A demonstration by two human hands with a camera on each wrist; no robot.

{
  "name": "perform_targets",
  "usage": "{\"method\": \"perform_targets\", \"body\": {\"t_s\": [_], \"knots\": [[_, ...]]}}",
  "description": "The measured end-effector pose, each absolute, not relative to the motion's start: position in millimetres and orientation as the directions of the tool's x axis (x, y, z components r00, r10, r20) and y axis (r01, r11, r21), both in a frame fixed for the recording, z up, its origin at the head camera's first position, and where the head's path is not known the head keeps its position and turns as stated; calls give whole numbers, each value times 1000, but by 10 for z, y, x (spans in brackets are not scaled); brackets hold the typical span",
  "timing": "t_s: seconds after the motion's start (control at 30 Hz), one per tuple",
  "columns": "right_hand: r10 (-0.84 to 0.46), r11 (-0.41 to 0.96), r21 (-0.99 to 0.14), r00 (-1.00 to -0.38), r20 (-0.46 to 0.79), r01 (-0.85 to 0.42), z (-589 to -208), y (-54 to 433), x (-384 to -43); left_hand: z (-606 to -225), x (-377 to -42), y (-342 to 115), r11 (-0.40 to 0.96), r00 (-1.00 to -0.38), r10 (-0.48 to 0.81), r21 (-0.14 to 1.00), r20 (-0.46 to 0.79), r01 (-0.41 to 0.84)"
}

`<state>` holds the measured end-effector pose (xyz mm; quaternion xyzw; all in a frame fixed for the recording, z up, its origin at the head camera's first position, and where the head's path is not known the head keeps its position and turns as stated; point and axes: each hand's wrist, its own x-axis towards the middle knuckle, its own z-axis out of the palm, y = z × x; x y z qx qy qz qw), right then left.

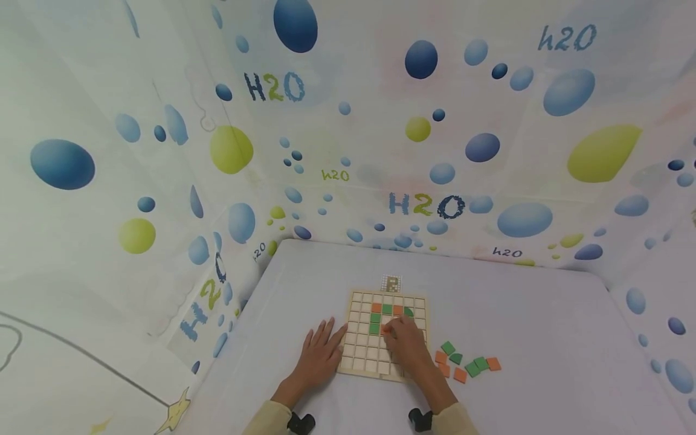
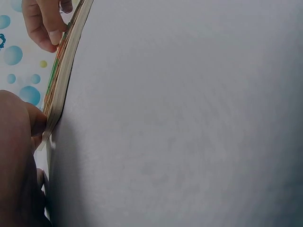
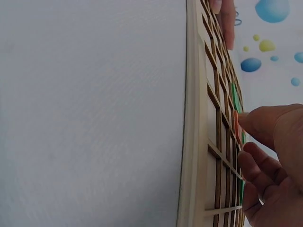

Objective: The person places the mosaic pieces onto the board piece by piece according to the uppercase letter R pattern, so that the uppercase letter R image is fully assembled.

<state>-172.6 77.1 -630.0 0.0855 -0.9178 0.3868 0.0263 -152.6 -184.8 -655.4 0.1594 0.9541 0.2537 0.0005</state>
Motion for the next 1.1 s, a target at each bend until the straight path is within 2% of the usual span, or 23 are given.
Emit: {"method": "perform_targets", "body": {"t_s": [0.33,0.53,0.7,0.9,1.1], "knots": [[-75,655,-748,-994,76,-106,-6182,1013,-1563,-6560,-1528,-1853,823,-947,308,474,90,313],[-7,711,-701,-997,73,-56,-6191,1280,-1492,-6579,-1539,-1866,822,-944,311,467,111,326],[61,738,-674,-998,5,42,-6229,1553,-1443,-6580,-1542,-1872,822,-943,315,466,106,327],[76,775,-627,-997,-34,81,-6338,1879,-1401,-6610,-1549,-1873,827,-944,313,461,101,323],[91,777,-618,-993,-79,120,-6289,2052,-1331,-6635,-1553,-1864,821,-941,315,461,126,337]]}}
